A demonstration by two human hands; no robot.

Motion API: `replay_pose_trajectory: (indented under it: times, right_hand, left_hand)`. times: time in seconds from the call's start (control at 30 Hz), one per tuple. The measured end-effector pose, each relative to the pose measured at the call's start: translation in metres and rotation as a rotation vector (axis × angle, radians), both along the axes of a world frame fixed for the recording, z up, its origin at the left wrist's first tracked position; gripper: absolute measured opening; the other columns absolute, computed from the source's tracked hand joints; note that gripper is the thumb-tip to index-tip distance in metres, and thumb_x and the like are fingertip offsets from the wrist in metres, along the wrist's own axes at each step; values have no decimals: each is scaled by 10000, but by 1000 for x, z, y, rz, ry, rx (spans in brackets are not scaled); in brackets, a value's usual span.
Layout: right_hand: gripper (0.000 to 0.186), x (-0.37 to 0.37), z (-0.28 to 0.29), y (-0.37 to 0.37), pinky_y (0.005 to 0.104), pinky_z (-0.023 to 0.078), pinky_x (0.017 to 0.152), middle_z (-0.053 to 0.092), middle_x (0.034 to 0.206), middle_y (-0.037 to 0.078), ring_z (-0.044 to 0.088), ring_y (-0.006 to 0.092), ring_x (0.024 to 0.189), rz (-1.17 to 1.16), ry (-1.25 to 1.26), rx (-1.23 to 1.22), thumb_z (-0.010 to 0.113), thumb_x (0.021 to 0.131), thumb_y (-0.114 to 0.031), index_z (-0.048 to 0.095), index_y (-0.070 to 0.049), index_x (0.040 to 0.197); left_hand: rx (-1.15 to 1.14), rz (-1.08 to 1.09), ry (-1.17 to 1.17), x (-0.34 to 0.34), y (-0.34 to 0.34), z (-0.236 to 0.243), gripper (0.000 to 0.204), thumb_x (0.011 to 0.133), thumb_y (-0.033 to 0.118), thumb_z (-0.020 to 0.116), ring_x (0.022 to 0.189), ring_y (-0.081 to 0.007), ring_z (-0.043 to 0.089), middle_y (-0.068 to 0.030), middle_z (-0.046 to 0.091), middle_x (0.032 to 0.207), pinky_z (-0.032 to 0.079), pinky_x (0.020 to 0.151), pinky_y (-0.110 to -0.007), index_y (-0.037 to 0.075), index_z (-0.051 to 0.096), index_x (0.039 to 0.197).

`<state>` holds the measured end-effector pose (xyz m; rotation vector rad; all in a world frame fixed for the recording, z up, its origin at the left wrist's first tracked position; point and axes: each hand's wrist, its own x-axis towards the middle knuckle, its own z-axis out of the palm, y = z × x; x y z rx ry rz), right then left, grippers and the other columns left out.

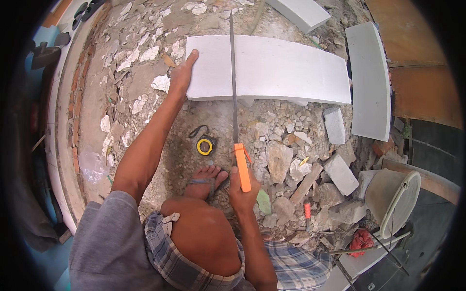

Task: The person measures and marks a white rectangular tile with a tape measure and pencil, then uses a hand saw to cut the tile along the marked line. The person repeats this process on a second tile, measuring, marking, and sawing it into pieces.

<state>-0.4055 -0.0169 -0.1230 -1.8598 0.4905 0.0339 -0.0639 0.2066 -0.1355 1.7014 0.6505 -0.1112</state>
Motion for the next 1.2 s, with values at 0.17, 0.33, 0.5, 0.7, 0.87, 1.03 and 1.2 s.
replay_pose_trajectory:
  times: [0.17, 0.33, 0.5, 0.7, 0.87, 1.03, 1.2]
  right_hand:
    - [283, -18, 26, -3, 334, 453, 527, 577, 624, 95, 548, 125, 557, 41, 30, -89, 719, 993, -206, 624, 13, 842]
    - [276, -28, 37, 5, 344, 450, 492, 597, 608, 87, 575, 166, 511, 58, -120, -165, 719, 990, -204, 631, 10, 838]
    - [244, 54, 43, 9, 342, 478, 517, 622, 632, 105, 609, 199, 523, -18, 0, 89, 704, 989, -183, 641, 18, 866]
    - [227, -19, 72, 1, 372, 519, 545, 643, 643, 126, 648, 203, 550, 64, -99, -146, 726, 968, -178, 658, 22, 886]
    - [259, 56, 47, 7, 395, 511, 540, 655, 660, 154, 665, 218, 567, 5, 20, 115, 730, 960, -197, 635, 21, 860]
    - [203, -5, 60, -1, 389, 531, 556, 666, 669, 154, 686, 259, 573, 51, -181, -137, 737, 943, -162, 649, 5, 870]
    - [224, -5, 73, -3, 346, 508, 544, 642, 644, 120, 645, 168, 563, 41, -13, -40, 734, 964, -162, 649, 17, 860]
  left_hand:
    - [-40, -1, -33, 3, 0, -3, 869, 922, 654, 668, 1149, -322, 687, -243, 707, 1271, 503, 1007, -391, -108, 653, 1339]
    - [-50, 2, -15, 2, -2, -4, 859, 945, 652, 645, 1157, -310, 683, -251, 698, 1285, 501, 1002, -395, -107, 646, 1347]
    - [-110, -37, -20, 7, 0, -7, 838, 959, 629, 649, 1067, -286, 712, -240, 707, 1261, 540, 924, -374, -125, 649, 1324]
    - [-128, -33, -25, 10, 0, -14, 880, 959, 640, 637, 1130, -273, 701, -217, 696, 1308, 525, 984, -351, -131, 606, 1383]
    - [-220, -50, -29, 9, 0, -14, 898, 955, 657, 632, 1139, -279, 696, -214, 690, 1322, 518, 996, -359, -125, 602, 1394]
    - [-105, -45, -11, 10, 1, -13, 863, 970, 638, 629, 1122, -280, 695, -204, 694, 1314, 509, 997, -360, -114, 613, 1392]
    - [-19, -27, -3, 7, 0, -8, 846, 991, 647, 591, 1097, -286, 684, -236, 702, 1267, 499, 985, -384, -110, 638, 1366]
